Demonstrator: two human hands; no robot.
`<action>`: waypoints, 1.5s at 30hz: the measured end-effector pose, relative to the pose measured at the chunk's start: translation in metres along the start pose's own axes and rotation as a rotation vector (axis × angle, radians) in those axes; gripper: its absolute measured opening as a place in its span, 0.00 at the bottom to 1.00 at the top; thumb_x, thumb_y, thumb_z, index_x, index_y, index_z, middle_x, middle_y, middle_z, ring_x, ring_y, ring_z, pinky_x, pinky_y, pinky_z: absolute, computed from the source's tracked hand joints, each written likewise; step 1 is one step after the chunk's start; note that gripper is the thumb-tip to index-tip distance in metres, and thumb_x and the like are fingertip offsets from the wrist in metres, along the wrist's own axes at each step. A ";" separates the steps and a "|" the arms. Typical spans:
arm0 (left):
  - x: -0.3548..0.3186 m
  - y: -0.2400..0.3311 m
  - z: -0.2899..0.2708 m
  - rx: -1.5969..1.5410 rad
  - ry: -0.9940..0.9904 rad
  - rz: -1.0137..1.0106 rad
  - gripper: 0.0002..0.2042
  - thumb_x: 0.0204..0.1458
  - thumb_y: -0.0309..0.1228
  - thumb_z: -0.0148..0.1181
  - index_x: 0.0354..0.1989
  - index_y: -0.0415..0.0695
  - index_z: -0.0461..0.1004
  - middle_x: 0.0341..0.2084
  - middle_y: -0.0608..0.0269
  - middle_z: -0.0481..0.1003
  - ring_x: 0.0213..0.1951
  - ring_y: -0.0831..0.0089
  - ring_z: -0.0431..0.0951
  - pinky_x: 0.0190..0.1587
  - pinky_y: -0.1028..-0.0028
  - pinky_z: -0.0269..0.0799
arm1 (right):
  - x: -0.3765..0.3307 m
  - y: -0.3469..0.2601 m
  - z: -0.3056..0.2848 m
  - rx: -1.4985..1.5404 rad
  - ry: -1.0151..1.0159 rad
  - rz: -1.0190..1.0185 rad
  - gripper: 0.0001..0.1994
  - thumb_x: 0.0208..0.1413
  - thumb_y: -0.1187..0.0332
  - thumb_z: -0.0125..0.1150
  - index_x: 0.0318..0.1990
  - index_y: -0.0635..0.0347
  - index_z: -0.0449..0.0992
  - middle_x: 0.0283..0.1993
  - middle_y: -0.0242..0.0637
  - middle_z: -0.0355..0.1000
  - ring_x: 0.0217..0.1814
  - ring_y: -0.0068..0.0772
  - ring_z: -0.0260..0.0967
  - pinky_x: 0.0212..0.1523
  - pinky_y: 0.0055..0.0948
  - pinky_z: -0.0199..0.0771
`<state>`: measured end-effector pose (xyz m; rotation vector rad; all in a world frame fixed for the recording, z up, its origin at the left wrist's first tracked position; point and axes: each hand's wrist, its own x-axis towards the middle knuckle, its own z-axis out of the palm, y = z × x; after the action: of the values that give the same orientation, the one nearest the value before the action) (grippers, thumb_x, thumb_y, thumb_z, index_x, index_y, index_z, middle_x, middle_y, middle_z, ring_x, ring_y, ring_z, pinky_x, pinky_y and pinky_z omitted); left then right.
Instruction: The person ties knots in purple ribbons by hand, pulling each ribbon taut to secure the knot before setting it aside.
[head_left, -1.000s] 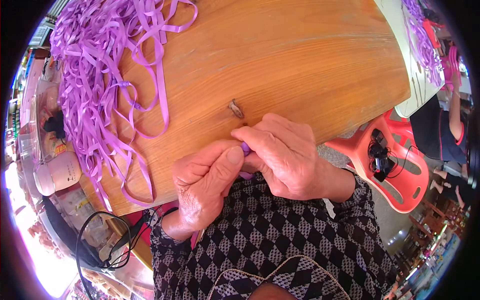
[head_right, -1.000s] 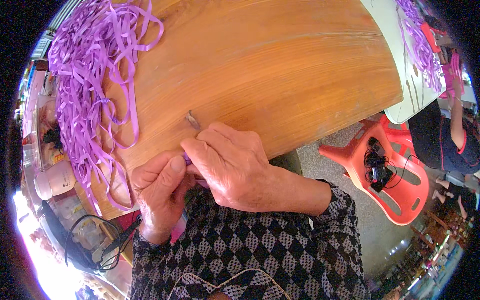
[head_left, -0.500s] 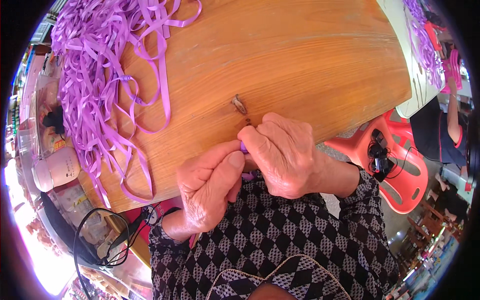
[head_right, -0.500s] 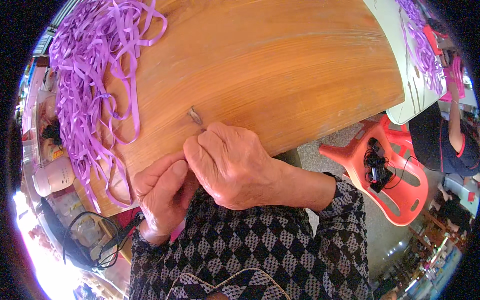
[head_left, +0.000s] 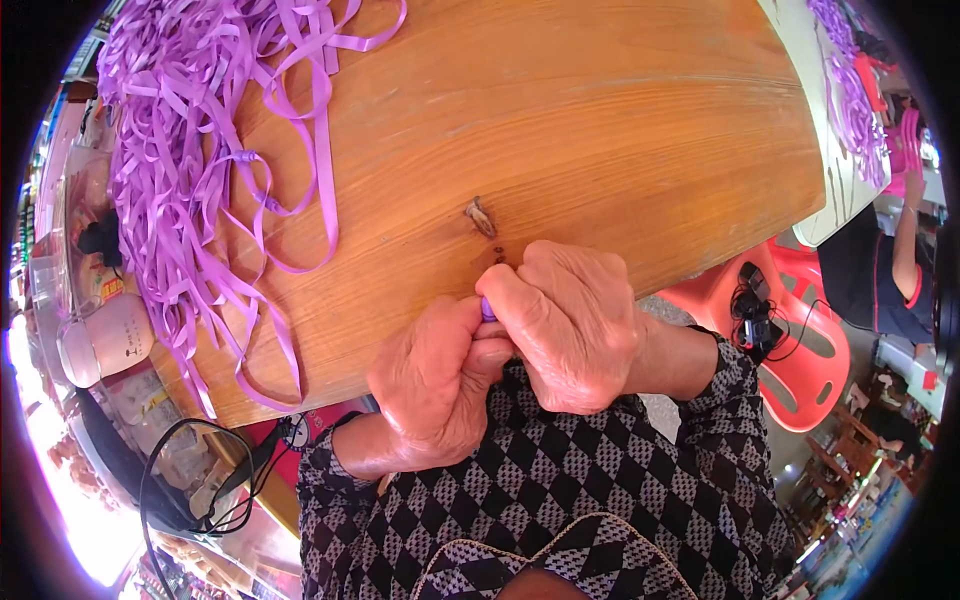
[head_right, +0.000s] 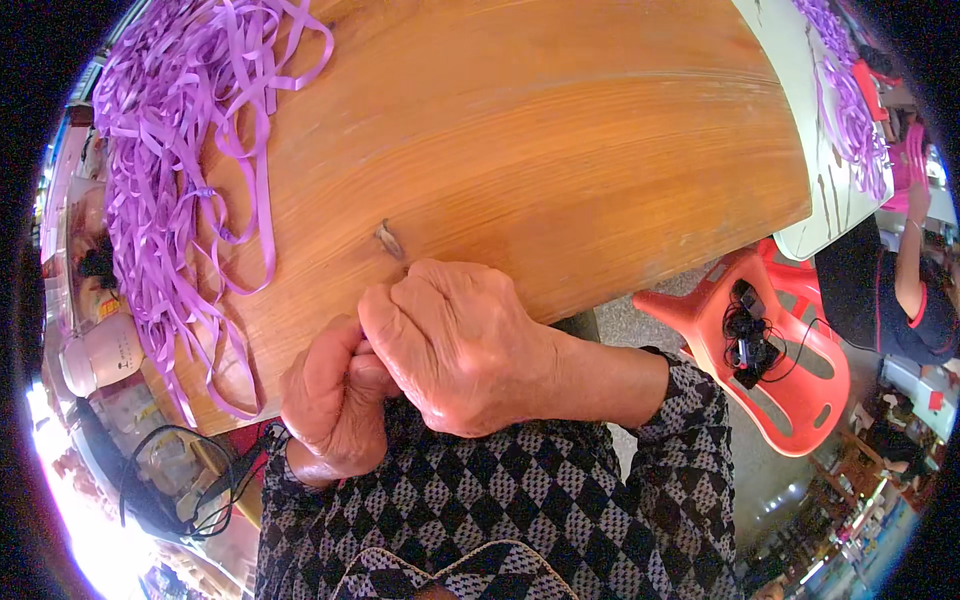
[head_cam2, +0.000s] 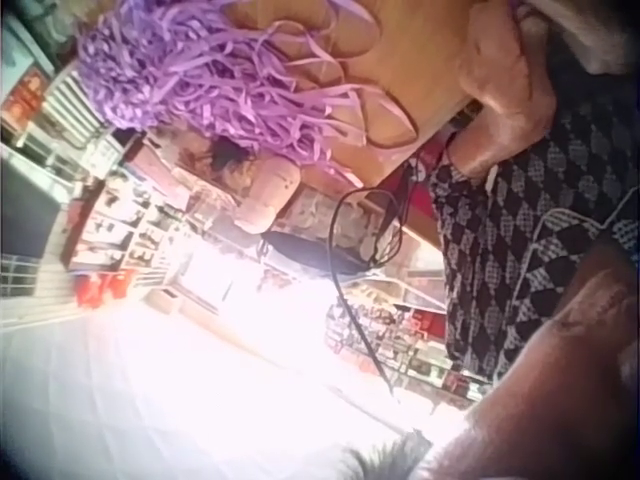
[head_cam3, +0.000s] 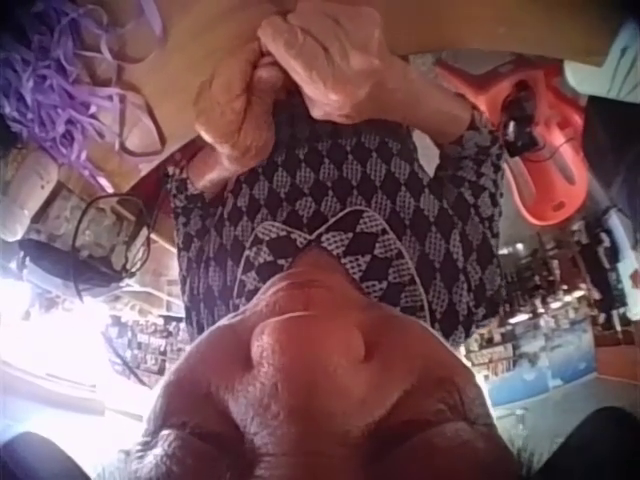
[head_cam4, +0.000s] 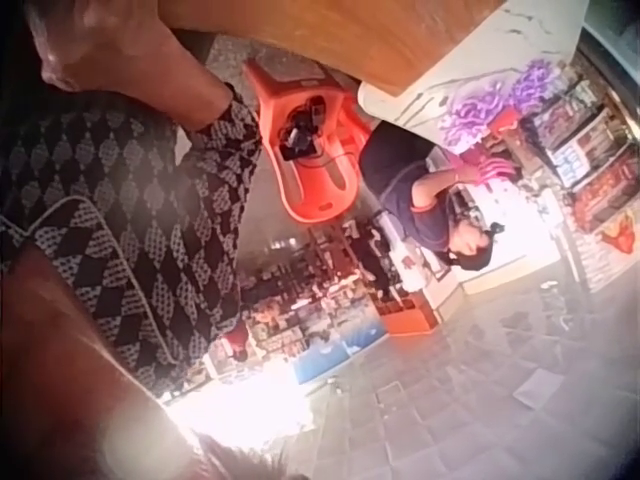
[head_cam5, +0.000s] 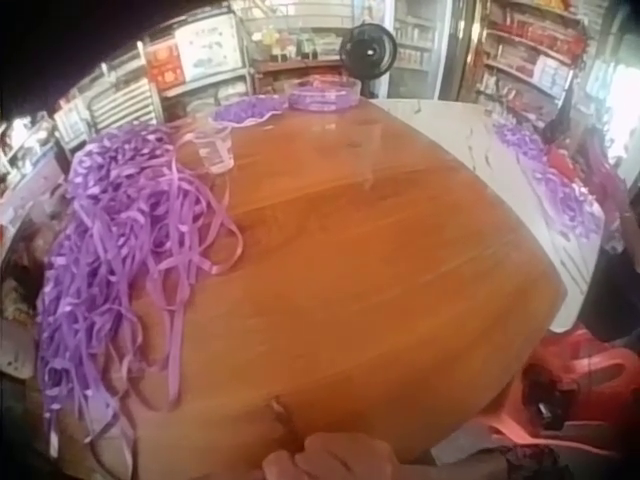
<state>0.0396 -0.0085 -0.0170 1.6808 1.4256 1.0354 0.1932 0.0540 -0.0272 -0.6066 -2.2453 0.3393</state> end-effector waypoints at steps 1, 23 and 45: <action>-0.001 0.001 0.000 -0.040 -0.004 -0.025 0.10 0.54 0.32 0.59 0.37 0.37 0.73 0.23 0.57 0.73 0.24 0.62 0.76 0.25 0.70 0.69 | 0.000 0.000 0.000 0.036 -0.001 0.012 0.24 0.31 0.70 0.59 0.40 0.75 0.68 0.24 0.40 0.63 0.22 0.37 0.62 0.20 0.32 0.63; 0.015 -0.003 -0.027 -0.089 -0.127 0.008 0.08 0.50 0.25 0.62 0.38 0.39 0.76 0.21 0.59 0.71 0.22 0.66 0.71 0.25 0.73 0.66 | -0.002 -0.005 -0.015 0.307 -0.049 0.225 0.10 0.49 0.78 0.61 0.40 0.69 0.72 0.25 0.41 0.68 0.22 0.40 0.65 0.21 0.33 0.63; 0.014 -0.007 -0.018 0.038 -0.016 0.209 0.04 0.54 0.26 0.58 0.36 0.39 0.73 0.22 0.58 0.72 0.22 0.61 0.73 0.23 0.69 0.66 | -0.004 -0.021 -0.005 0.638 0.075 0.531 0.09 0.62 0.72 0.52 0.32 0.68 0.72 0.20 0.35 0.67 0.18 0.22 0.63 0.19 0.21 0.60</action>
<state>0.0215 0.0069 -0.0134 1.8924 1.2863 1.1113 0.1924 0.0340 -0.0175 -0.8271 -1.7247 1.2150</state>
